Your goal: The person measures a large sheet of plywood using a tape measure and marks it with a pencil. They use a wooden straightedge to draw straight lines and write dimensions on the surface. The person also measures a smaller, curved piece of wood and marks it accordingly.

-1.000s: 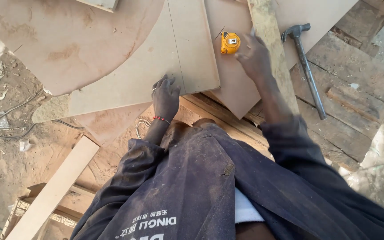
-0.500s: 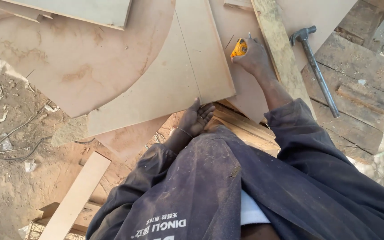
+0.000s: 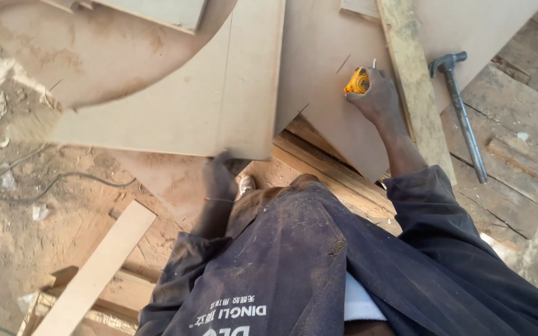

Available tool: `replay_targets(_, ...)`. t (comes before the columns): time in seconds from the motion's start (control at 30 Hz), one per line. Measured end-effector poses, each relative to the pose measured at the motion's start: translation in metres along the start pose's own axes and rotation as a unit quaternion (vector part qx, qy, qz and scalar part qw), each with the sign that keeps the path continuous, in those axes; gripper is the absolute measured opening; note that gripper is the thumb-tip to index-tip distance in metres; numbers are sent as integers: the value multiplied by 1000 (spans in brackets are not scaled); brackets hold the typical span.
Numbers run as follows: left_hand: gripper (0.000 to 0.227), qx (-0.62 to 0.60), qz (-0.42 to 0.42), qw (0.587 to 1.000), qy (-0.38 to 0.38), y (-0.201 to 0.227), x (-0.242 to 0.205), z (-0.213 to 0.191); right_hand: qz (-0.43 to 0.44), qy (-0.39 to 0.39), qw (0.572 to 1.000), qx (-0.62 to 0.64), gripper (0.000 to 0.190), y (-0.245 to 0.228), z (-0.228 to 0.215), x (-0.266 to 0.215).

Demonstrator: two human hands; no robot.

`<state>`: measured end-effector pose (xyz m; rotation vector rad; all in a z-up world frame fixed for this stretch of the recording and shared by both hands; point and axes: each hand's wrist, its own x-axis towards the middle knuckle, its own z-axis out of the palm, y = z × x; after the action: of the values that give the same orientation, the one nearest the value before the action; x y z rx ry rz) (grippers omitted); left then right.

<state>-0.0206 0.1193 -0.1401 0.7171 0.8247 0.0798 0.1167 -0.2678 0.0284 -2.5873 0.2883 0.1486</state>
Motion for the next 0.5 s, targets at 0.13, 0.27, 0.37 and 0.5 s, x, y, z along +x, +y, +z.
replay_targets(0.13, 42, 129, 89, 978, 135, 56, 25, -45, -19, 13, 999, -28, 78, 4, 7, 2)
replay_targets(0.27, 61, 317, 243, 881, 252, 97, -36, -36, -65, 35, 996, 43, 78, -10, 9, -11)
replay_targets(0.37, 59, 406, 374, 807, 212, 103, -88, 11, -161, 23, 978, 131, 76, -66, 8, -39)
replay_targets(0.5, 35, 258, 77, 960, -79, 91, -99, 61, -284, -152, 922, 213, 85, -137, 40, -73)
